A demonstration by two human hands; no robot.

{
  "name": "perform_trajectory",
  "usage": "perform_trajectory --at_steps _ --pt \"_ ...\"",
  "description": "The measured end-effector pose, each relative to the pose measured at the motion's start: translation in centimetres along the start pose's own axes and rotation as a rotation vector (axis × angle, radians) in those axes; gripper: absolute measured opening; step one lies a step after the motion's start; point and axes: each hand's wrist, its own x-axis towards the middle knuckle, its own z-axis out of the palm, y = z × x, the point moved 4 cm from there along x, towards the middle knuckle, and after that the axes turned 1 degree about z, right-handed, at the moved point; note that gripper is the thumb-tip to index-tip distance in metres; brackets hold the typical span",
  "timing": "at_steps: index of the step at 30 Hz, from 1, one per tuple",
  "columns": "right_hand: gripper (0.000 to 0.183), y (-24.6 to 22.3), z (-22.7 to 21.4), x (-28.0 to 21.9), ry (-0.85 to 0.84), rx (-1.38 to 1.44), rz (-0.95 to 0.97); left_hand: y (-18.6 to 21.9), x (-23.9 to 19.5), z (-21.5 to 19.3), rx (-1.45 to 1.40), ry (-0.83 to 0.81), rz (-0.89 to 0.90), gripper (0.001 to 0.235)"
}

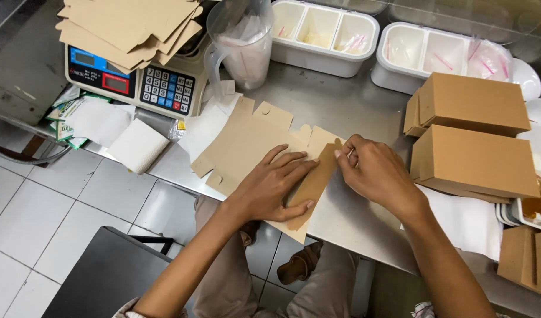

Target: The person assembles flat cardboard pieces into small boxes by folding along pre-cut lines and securing flaps with adhesive. The person handles multiple pieces sequentially, folding and pressing each flap to form the box structure.

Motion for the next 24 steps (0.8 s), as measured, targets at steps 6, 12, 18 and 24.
perform_trajectory --at_steps 6,12,18,24 --pt "0.041 -1.9 -0.2 -0.9 0.033 -0.042 0.044 2.8 0.2 -0.5 -0.024 -0.091 -0.026 0.066" --pt "0.049 -1.7 -0.3 -1.2 0.021 -0.133 0.073 5.4 -0.4 0.0 -0.163 -0.05 -0.042 0.068" --pt "0.037 -2.0 -0.4 -3.7 0.025 -0.14 0.098 6.8 -1.1 -0.9 -0.274 -0.093 -0.017 0.068" --pt "0.026 0.2 1.5 -8.5 0.181 -0.151 0.205 7.1 -3.1 0.1 -0.073 -0.147 0.155 0.081"
